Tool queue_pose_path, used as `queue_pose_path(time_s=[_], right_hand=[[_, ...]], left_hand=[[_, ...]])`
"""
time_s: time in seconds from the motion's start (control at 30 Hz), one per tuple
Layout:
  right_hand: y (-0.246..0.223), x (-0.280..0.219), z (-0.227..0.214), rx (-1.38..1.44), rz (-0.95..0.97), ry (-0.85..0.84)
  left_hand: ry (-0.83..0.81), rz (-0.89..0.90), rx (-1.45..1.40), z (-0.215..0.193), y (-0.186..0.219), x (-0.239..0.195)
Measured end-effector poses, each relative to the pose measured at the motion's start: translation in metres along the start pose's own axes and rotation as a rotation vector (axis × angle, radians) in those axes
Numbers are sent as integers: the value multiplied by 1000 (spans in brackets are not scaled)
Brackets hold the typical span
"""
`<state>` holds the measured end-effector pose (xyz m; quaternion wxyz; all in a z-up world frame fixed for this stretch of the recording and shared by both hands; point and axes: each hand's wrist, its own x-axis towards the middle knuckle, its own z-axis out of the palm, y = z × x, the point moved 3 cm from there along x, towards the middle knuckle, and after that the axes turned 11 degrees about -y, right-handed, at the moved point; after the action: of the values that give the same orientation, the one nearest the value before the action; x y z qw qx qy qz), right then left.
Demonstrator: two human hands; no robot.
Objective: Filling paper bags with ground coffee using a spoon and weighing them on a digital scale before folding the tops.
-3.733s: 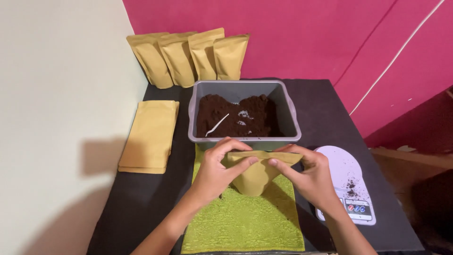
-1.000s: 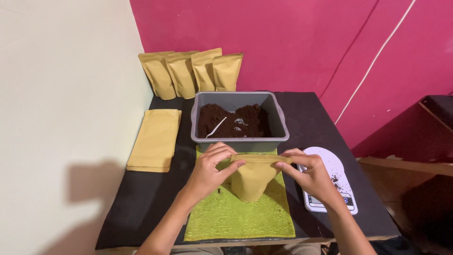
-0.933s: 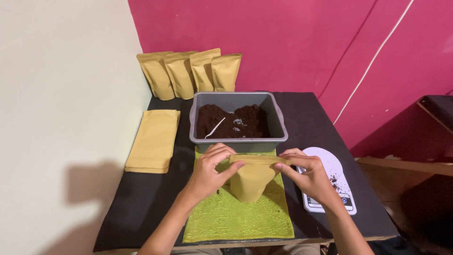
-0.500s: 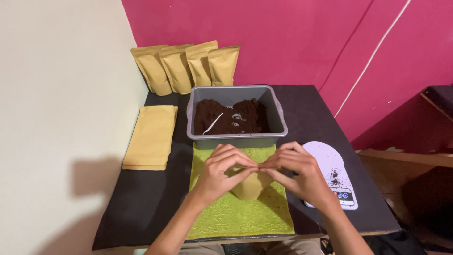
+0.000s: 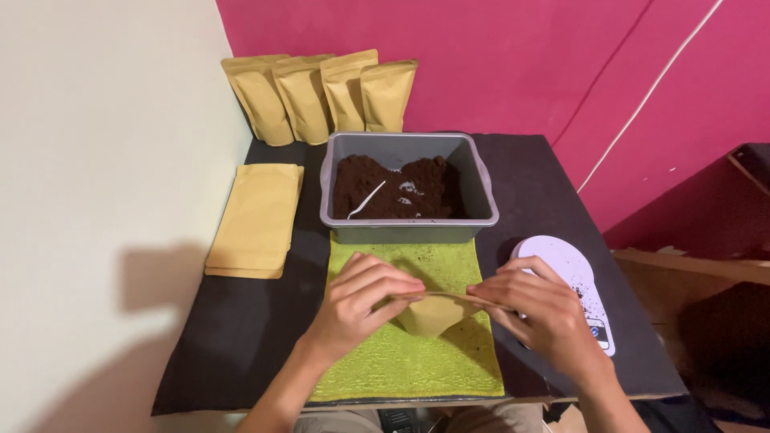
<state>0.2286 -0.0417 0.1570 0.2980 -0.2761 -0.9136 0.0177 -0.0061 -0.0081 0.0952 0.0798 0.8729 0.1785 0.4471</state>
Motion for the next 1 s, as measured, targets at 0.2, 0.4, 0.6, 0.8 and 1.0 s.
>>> queue_pose_path(time_s=[0.2, 0.4, 0.6, 0.8, 1.0], right_hand=[[-4, -7, 3, -21, -51, 17], [-11, -7, 10, 34, -40, -21], [-22, -15, 24, 194, 7, 4], [-21, -25, 25, 324, 131, 69], [-2, -27, 19, 307, 210, 98]], left_hand=[[6, 63, 18, -7, 12, -2], [-45, -58, -106, 12, 24, -1], [95, -245, -495, 12, 55, 11], [142, -218, -457, 26, 44, 5], [79, -285, -445, 18, 19, -9]])
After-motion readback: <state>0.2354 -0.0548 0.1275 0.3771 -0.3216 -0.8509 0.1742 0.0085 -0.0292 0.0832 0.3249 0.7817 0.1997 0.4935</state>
